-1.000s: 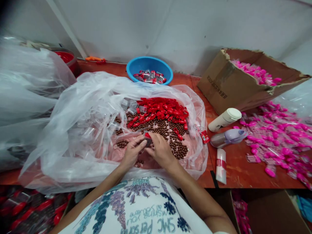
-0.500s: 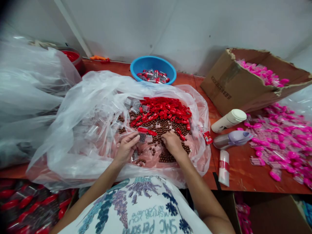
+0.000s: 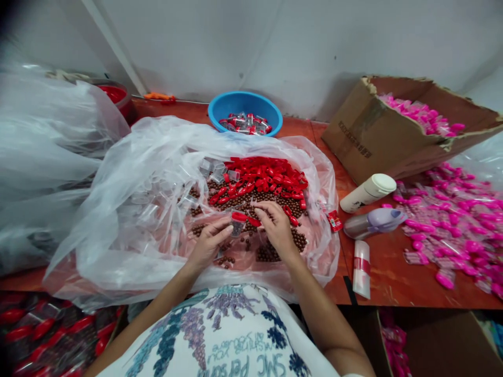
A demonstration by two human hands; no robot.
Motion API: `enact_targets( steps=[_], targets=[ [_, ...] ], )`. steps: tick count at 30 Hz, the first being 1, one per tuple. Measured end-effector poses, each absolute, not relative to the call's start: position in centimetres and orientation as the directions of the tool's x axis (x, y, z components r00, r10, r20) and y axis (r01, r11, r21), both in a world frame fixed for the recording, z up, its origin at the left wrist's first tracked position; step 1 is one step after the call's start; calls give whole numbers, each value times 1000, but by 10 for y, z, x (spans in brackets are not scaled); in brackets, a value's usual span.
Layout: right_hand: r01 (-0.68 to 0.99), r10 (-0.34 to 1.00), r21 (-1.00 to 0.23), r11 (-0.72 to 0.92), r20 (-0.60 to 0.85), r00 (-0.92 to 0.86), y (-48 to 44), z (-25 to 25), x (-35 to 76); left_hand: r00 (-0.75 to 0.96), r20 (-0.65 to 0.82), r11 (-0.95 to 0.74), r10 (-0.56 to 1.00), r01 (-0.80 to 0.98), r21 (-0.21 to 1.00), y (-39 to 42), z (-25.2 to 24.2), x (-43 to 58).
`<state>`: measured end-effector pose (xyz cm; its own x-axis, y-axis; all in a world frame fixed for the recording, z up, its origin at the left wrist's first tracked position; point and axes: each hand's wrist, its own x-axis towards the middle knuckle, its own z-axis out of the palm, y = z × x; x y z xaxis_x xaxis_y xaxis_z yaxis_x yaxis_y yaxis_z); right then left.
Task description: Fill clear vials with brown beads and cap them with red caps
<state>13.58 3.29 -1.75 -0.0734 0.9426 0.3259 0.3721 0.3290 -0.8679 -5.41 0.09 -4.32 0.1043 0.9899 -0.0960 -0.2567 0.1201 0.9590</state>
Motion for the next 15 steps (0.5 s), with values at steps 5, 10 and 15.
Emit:
enact_targets(
  steps=[5, 10, 15],
  targets=[
    [365, 914, -845, 391, 310, -263, 25, 3, 121, 158, 37, -21, 987, -102, 995, 1, -43, -53],
    [508, 805, -639, 578, 344, -483, 20, 3, 130, 100, 49, -40, 994, -94, 995, 0, -46, -55],
    [555, 976, -808, 199, 216, -35, 4, -16, 132, 24, 102, -100, 995, -80, 992, 1, -41, -57]
  ],
)
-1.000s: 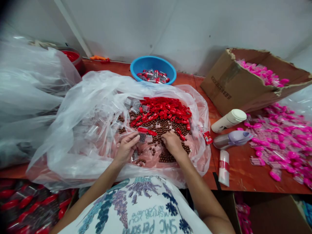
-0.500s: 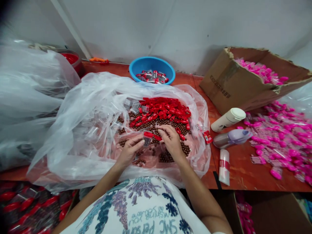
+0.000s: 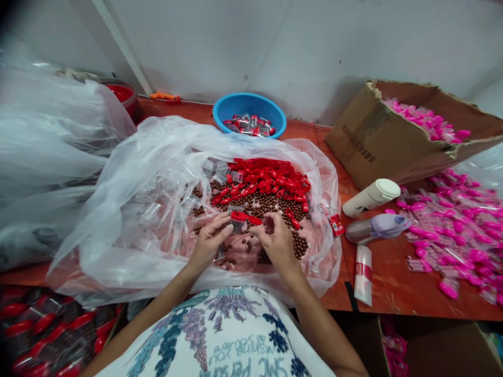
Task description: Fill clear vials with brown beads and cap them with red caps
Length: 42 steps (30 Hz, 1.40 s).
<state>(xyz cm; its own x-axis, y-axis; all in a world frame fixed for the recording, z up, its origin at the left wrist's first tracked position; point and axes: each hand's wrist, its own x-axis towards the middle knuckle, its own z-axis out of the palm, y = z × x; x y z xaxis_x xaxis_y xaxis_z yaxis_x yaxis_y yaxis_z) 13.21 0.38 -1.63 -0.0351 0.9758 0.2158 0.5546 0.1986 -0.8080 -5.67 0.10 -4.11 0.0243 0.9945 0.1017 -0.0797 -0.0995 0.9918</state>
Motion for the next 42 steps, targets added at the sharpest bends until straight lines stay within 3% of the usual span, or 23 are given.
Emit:
enact_targets(
  steps=[3, 5, 7, 9, 12, 16, 24, 32, 36, 42],
  targets=[
    [405, 995, -911, 83, 98, 17, -2, -24, 126, 12, 131, -131, 991, -34, 991, 1, -39, -56],
    [349, 992, -931, 104, 124, 34, -3, -22, 122, 12, 144, -144, 990, 6, 990, 0, -39, -56],
    [399, 980, -901, 172, 196, 20, -2, -17, 120, 35, 152, -154, 988, 49, 987, -2, -41, -55],
    [518, 951, -799, 305, 284, -122, 0, -13, 120, 56, 155, -160, 986, 88, 983, -3, -42, -53],
    [641, 845, -551, 535, 363, -393, 2, -14, 120, 68, 167, -174, 984, 110, 979, -5, -44, -51],
    [725, 770, -308, 616, 433, -469, 2, -24, 120, 82, 189, -195, 978, 61, 979, -7, -44, -47],
    [752, 720, -228, 618, 547, -426, 7, -31, 120, 72, 215, -218, 974, 29, 976, -8, -40, -40],
    [709, 736, -297, 639, 504, -452, 12, -37, 129, 64, 41, -35, 997, -92, 995, -9, -46, -44],
    [683, 801, -431, 589, 418, -427, -2, -33, 121, -28, -82, 68, 996, -333, 941, -1, -49, -55],
    [527, 724, -534, 661, 268, -635, -19, -33, 98, -44, -32, 9, 999, -454, 891, 11, -36, -68]
  ],
)
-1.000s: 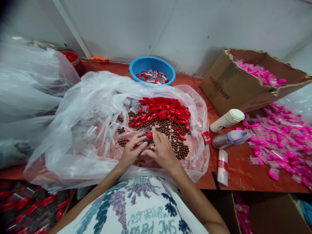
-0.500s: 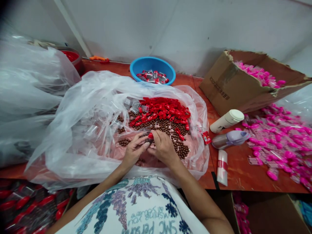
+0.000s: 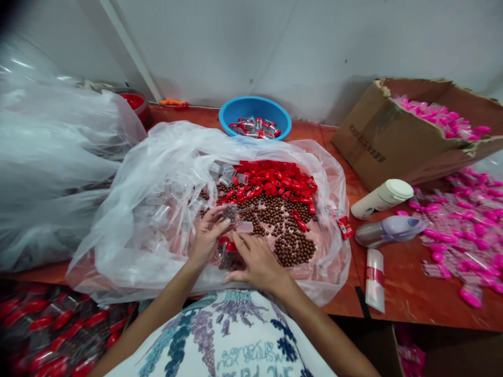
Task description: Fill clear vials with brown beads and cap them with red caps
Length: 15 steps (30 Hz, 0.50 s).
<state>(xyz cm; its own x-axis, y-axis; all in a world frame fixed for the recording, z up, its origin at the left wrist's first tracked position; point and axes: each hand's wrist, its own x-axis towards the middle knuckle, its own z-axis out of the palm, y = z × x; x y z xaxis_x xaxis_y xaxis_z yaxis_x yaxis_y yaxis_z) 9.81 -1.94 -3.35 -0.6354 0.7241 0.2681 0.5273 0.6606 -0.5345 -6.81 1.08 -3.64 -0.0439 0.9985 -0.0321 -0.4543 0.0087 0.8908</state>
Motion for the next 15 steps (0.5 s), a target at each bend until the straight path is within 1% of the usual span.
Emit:
enact_targets(
  steps=[2, 4, 6, 8, 9, 11, 13, 15],
  targets=[
    [554, 753, -541, 633, 265, -602, -11, -36, 104, -34, -26, 8, 999, -444, 896, 11, -32, -68],
    [665, 837, -510, 545, 285, -467, 4, -40, 121, -29, -38, 23, 999, -421, 907, 10, -30, -67],
    [819, 903, -406, 407, 312, -294, 21, -47, 147, -24, -61, 46, 998, -403, 914, 8, -32, -66],
    [937, 947, -275, 214, 292, -131, 36, -53, 172, -12, -81, 69, 997, -407, 911, 7, -34, -65],
    [962, 962, -223, 156, 257, -97, 42, -56, 183, -2, -87, 78, 996, -417, 905, 7, -34, -65],
    [978, 980, -169, 120, 179, -90, 48, -60, 199, 17, -97, 95, 995, -443, 891, 7, -35, -63],
    [969, 983, -191, 153, 129, -130, 50, -62, 204, 31, -119, 120, 992, -468, 875, 7, -34, -62],
    [945, 981, -273, 179, 128, -148, 49, -62, 203, 43, -153, 154, 987, -493, 856, 8, -33, -60]
  ],
)
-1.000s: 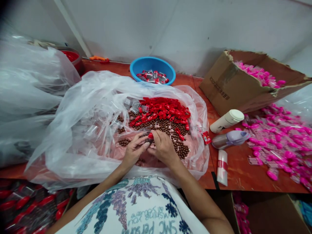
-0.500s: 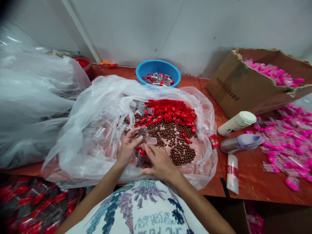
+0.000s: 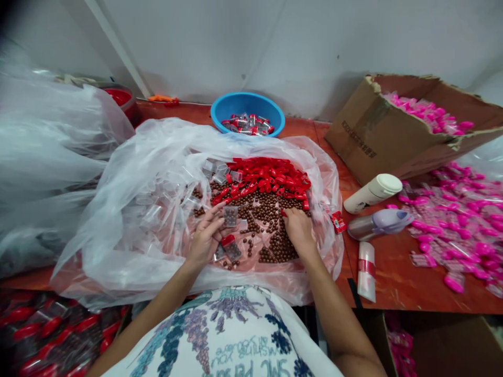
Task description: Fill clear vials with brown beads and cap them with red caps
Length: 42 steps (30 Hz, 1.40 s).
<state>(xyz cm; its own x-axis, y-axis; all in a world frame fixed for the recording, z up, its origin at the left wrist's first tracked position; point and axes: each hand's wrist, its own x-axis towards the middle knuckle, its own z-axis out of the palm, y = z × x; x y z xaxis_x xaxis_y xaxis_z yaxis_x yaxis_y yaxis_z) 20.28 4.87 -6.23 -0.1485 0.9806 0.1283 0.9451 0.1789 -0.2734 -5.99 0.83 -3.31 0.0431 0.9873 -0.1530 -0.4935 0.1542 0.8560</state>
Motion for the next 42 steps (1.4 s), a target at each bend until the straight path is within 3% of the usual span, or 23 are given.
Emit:
enact_targets(
  steps=[3, 6, 8, 11, 19, 26, 29, 32, 35, 42],
  targets=[
    [837, 982, -520, 169, 166, -95, 45, -59, 191, 76, -188, 200, 979, -511, 836, 9, -33, -57],
    [552, 991, -823, 134, 117, -67, 38, -52, 173, 106, -180, 209, 978, -473, 856, 6, -36, -54],
    [342, 994, -936, 76, 42, -105, 33, -44, 161, 145, -168, 215, 975, -435, 874, 3, -39, -51],
    [200, 990, -980, -2, -29, -135, 27, -34, 148, 221, -169, 244, 961, -379, 893, -1, -42, -47],
    [182, 984, -983, 5, -28, -176, 20, -25, 138, 285, -161, 232, 945, -234, 944, -4, -40, -43],
    [508, 931, -798, 324, 174, -321, 18, -16, 141, 234, -73, 91, 970, -67, 994, -2, -47, -47],
    [615, 863, -619, 488, 237, -446, 16, -13, 142, 220, -63, 74, 973, -39, 997, 0, -45, -49],
    [732, 817, -365, 576, 253, -517, 14, -14, 140, 208, -64, 69, 976, -18, 997, 2, -40, -51],
    [778, 798, -202, 595, 260, -543, 14, -17, 137, 223, -65, 70, 973, -13, 997, 3, -37, -53],
    [744, 732, -71, 665, 261, -629, 18, -17, 141, 256, -33, 21, 966, 52, 998, 2, -42, -56]
  ],
)
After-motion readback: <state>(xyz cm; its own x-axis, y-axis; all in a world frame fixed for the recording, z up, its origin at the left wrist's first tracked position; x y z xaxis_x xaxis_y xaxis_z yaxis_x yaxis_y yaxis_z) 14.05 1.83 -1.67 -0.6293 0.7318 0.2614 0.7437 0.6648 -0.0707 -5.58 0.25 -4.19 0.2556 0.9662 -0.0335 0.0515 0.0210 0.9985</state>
